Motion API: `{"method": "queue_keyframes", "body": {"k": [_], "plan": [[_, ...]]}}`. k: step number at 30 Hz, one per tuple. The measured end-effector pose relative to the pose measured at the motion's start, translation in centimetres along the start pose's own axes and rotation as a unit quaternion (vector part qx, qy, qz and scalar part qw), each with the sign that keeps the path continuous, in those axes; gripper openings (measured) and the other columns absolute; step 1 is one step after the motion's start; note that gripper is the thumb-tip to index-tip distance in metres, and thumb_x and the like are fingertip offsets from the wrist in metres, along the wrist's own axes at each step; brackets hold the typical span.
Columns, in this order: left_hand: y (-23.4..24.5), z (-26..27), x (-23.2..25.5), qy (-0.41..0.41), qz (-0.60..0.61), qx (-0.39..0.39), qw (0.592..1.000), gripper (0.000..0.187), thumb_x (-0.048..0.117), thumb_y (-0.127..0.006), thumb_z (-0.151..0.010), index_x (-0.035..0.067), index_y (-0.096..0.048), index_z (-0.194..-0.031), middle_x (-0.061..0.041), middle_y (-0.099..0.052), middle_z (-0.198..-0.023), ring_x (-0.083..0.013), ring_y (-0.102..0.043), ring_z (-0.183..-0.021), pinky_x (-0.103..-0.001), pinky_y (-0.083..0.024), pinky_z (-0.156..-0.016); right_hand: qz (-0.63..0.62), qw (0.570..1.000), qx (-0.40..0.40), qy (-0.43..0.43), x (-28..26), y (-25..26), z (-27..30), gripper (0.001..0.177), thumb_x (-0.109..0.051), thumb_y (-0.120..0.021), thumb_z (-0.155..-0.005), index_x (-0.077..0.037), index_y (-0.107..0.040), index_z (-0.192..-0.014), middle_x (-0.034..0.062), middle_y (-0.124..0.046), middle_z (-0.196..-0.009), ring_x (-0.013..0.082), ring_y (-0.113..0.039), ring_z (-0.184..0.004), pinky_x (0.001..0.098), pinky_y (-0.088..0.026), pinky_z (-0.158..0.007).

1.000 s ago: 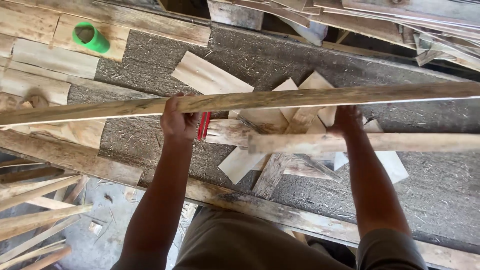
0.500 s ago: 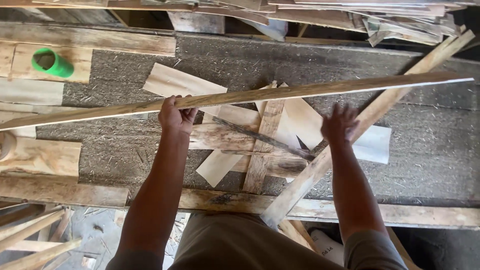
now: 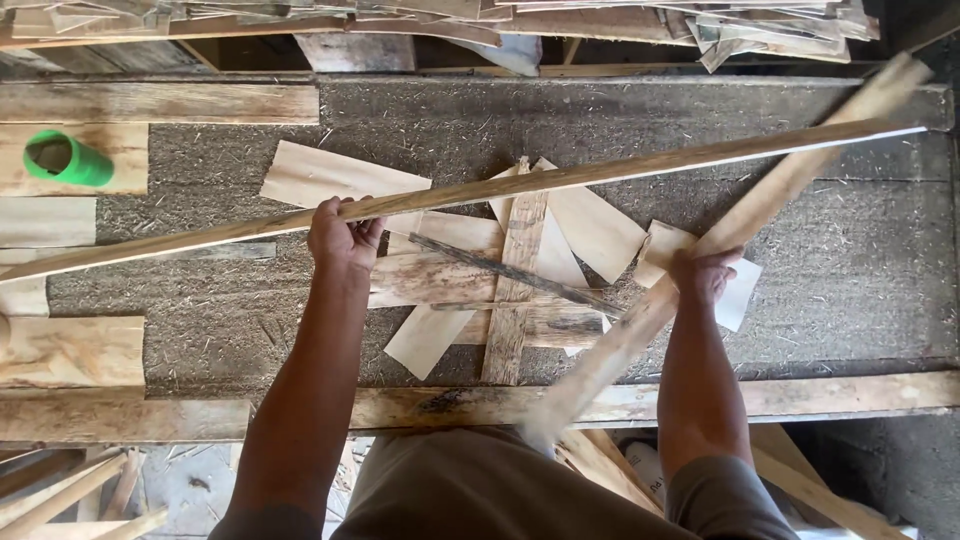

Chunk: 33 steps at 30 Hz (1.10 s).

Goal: Sorting and organizing small pieces of thin wood on a workbench in a workshop.

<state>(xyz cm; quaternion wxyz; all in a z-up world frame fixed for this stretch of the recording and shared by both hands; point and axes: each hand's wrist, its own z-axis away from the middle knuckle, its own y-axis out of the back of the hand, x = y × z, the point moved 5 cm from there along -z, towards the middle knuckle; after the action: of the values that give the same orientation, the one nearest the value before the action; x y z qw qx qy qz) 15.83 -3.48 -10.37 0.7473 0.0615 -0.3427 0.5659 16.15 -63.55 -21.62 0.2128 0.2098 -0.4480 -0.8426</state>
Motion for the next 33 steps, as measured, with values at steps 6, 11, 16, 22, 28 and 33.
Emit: {"method": "queue_keyframes", "body": {"k": [6,11,16,22,28,33], "plan": [[-1.8,0.8,-0.5,0.0,-0.022,-0.002,1.0,0.023,0.018,-0.052,-0.102,-0.004,-0.057,-0.099,-0.022,-0.07,-0.085,-0.0295,-0.078,-0.07,-0.04,-0.066,-0.067,-0.057,0.993,0.099,-0.003,2.4,-0.2,1.5,0.116,-0.026,-0.075,-0.086,-0.002,0.01,-0.161,0.0409,-0.01,-0.159,0.0562,-0.039,-0.134,0.0575,-0.046,-0.108],[-2.6,0.2,-1.8,-0.002,-0.021,0.012,1.0,0.022,0.017,-0.056,-0.1,-0.005,-0.059,-0.1,-0.022,-0.066,-0.09,-0.0306,-0.074,-0.075,-0.04,-0.066,-0.067,-0.099,0.981,0.168,0.007,4.3,-1.7,2.9,0.115,-0.026,-0.08,-0.083,-0.001,0.003,-0.159,0.0393,-0.001,-0.158,0.0573,-0.029,-0.138,0.0628,-0.043,-0.104],[-4.2,0.6,-3.7,0.021,-0.028,0.007,0.999,0.021,0.017,-0.056,-0.099,-0.002,-0.056,-0.107,-0.021,-0.06,-0.102,-0.0307,-0.068,-0.091,-0.04,-0.069,-0.072,-0.128,0.969,0.209,0.035,1.6,-2.8,6.6,0.114,-0.026,-0.084,-0.08,-0.001,-0.003,-0.156,0.038,0.006,-0.157,0.0581,-0.021,-0.141,0.067,-0.041,-0.102],[-6.1,1.5,-7.3,0.074,-0.046,0.01,0.996,0.033,0.019,-0.054,-0.1,0.002,-0.052,-0.127,-0.021,-0.056,-0.116,-0.0337,-0.065,-0.099,-0.04,-0.068,-0.075,-0.009,0.806,0.306,0.506,-11.3,-0.9,19.0,0.084,-0.021,-0.075,-0.097,-0.018,-0.024,-0.164,0.0248,-0.011,-0.171,0.0417,-0.02,-0.159,0.062,-0.031,-0.129],[-7.0,2.2,-10.4,0.083,-0.087,-0.016,0.993,0.038,0.022,-0.051,-0.101,-0.008,-0.048,-0.126,-0.024,-0.059,-0.108,-0.0359,-0.069,-0.093,-0.043,-0.07,-0.078,0.044,0.634,0.349,0.689,-17.1,-1.4,24.4,0.054,-0.012,-0.062,-0.107,-0.015,-0.047,-0.159,0.0227,-0.036,-0.168,0.0439,-0.032,-0.156,0.0679,-0.018,-0.126],[-7.5,1.5,-11.8,0.089,-0.091,-0.049,0.991,0.042,0.024,-0.051,-0.1,-0.01,-0.047,-0.125,-0.024,-0.058,-0.105,-0.0353,-0.069,-0.091,-0.047,-0.069,-0.078,0.072,0.614,0.324,0.716,-18.3,-1.7,24.2,0.063,-0.004,-0.06,-0.103,-0.022,-0.047,-0.162,0.013,-0.057,-0.136,0.0335,-0.054,-0.133,0.0612,-0.036,-0.117]]}}
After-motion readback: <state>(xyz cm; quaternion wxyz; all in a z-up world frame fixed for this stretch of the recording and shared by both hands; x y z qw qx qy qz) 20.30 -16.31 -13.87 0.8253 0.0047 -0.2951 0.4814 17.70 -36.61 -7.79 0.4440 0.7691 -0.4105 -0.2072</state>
